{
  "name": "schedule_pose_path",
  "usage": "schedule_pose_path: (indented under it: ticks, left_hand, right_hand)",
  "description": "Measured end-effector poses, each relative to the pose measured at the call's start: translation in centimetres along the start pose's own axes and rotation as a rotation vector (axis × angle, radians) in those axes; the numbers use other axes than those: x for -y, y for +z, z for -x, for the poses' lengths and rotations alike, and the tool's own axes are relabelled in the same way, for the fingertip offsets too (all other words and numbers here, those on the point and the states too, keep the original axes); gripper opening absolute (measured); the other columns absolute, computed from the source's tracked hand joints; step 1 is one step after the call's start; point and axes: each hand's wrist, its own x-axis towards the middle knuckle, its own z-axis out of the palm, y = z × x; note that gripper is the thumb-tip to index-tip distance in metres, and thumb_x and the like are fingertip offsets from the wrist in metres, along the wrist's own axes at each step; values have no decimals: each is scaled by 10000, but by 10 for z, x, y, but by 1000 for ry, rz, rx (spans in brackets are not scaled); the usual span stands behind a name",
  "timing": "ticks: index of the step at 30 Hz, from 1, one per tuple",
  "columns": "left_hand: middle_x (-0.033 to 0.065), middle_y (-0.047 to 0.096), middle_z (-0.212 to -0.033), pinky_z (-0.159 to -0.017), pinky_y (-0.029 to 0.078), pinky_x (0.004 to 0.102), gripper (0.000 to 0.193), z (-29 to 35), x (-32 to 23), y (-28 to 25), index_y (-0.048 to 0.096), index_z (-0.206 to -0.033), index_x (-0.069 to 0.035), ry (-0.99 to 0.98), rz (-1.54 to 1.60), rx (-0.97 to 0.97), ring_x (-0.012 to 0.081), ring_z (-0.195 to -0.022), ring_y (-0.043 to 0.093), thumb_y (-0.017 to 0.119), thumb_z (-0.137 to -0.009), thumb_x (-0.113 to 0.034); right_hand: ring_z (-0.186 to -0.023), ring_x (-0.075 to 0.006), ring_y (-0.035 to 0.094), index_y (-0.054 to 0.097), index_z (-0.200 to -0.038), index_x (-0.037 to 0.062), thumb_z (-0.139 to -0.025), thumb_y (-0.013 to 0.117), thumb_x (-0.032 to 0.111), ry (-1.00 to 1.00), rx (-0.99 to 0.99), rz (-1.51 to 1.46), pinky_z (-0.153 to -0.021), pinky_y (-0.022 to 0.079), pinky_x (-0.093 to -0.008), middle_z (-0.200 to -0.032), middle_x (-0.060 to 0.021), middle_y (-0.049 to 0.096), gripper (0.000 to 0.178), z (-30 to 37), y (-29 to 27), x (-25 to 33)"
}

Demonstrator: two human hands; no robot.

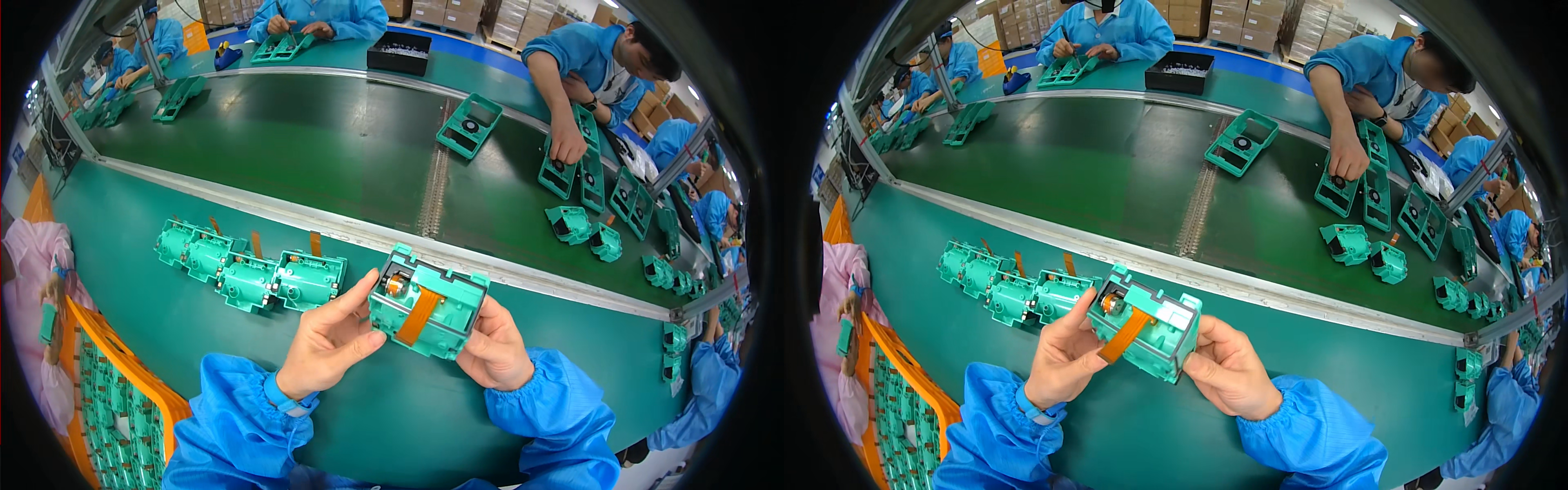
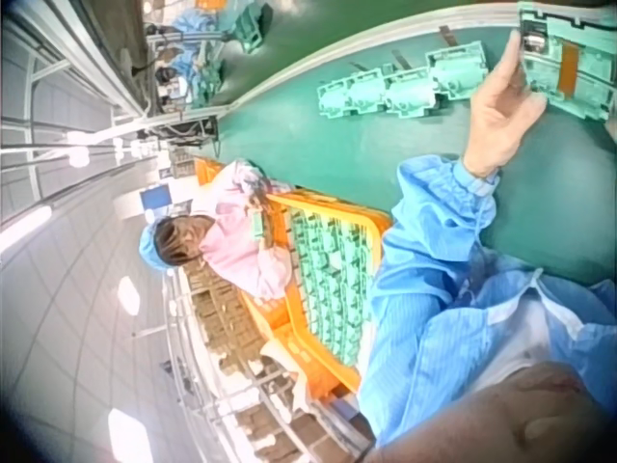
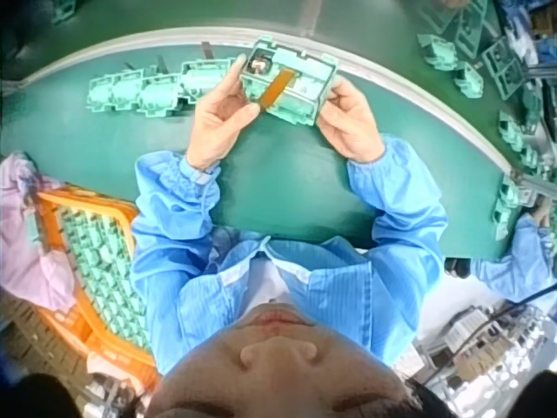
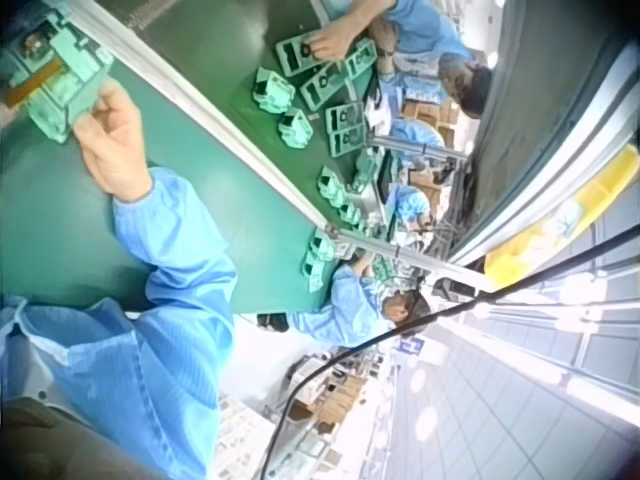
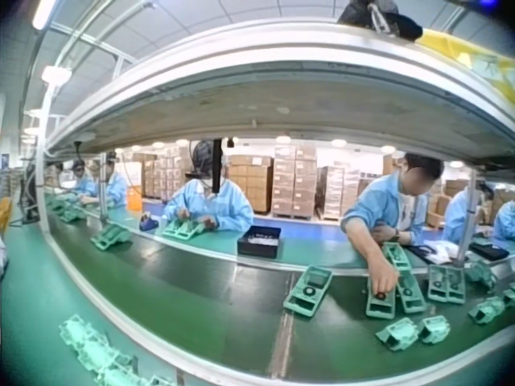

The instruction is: The person assembles plastic electronic housings by hand, fitting plastic components into them on a factory production line.

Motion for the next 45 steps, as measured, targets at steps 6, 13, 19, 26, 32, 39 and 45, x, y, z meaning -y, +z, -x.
schedule_pose_path:
  ticks: [6,13,19,26,32,39,45]
  left_hand:
    - [107,181,-1379,-1007,250,390,975,-1,1,27,108,-1373,-34,-41,-319,-176,218,-1272,224,754,-644,-62]
    - [140,411,-1250,-933,368,426,671,-4,-3,31,255,-1322,-20,-334,383,-295,282,-1141,424,600,-766,-167]
    - [190,431,-1226,-826,421,483,683,2,10,23,384,-1255,-47,-398,935,-182,390,-1023,479,546,-744,-471]
    - [125,456,-1060,-779,405,317,609,-17,-5,40,449,-1168,-34,-3,-744,-137,234,-914,473,710,-646,-207]
    - [149,372,-965,-790,260,454,654,-19,13,53,516,-1061,-66,36,-1807,-236,327,-932,339,731,-557,-424]
    - [194,359,-1145,-899,161,558,696,-21,15,41,472,-1092,-36,-36,-1925,-358,388,-1120,277,692,-612,-489]
    - [164,364,-1190,-906,141,612,833,-20,3,46,389,-1206,-28,-103,-1798,-335,392,-1166,251,680,-608,-530]
  right_hand:
    - [-958,-130,528,447,-1200,-36,-850,524,35,-167,-109,463,-827,431,-272,-1058,-96,570,366,9,12,-7]
    - [-870,-220,526,498,-1097,-72,-797,559,30,-607,-172,1047,-762,427,-302,-982,-145,577,323,12,20,4]
    - [-875,-190,477,500,-1018,-46,-784,573,19,-617,-247,846,-781,389,-291,-971,-143,505,254,11,11,3]
    - [-860,-177,485,521,-962,-24,-763,580,0,-704,-399,1012,-773,391,-275,-946,-124,515,209,6,-8,14]
    - [-861,-264,507,543,-908,10,-722,604,18,-890,-693,1573,-764,405,-322,-909,-121,525,196,-15,-62,66]
    - [-1118,-355,390,410,-1199,8,-700,692,234,-657,-877,1876,-932,323,-382,-1228,-213,372,616,-6,-174,129]
    - [-1111,-361,425,279,-1297,-23,-534,798,289,-19,-535,1887,-936,348,-354,-1273,-238,370,974,-8,-180,165]
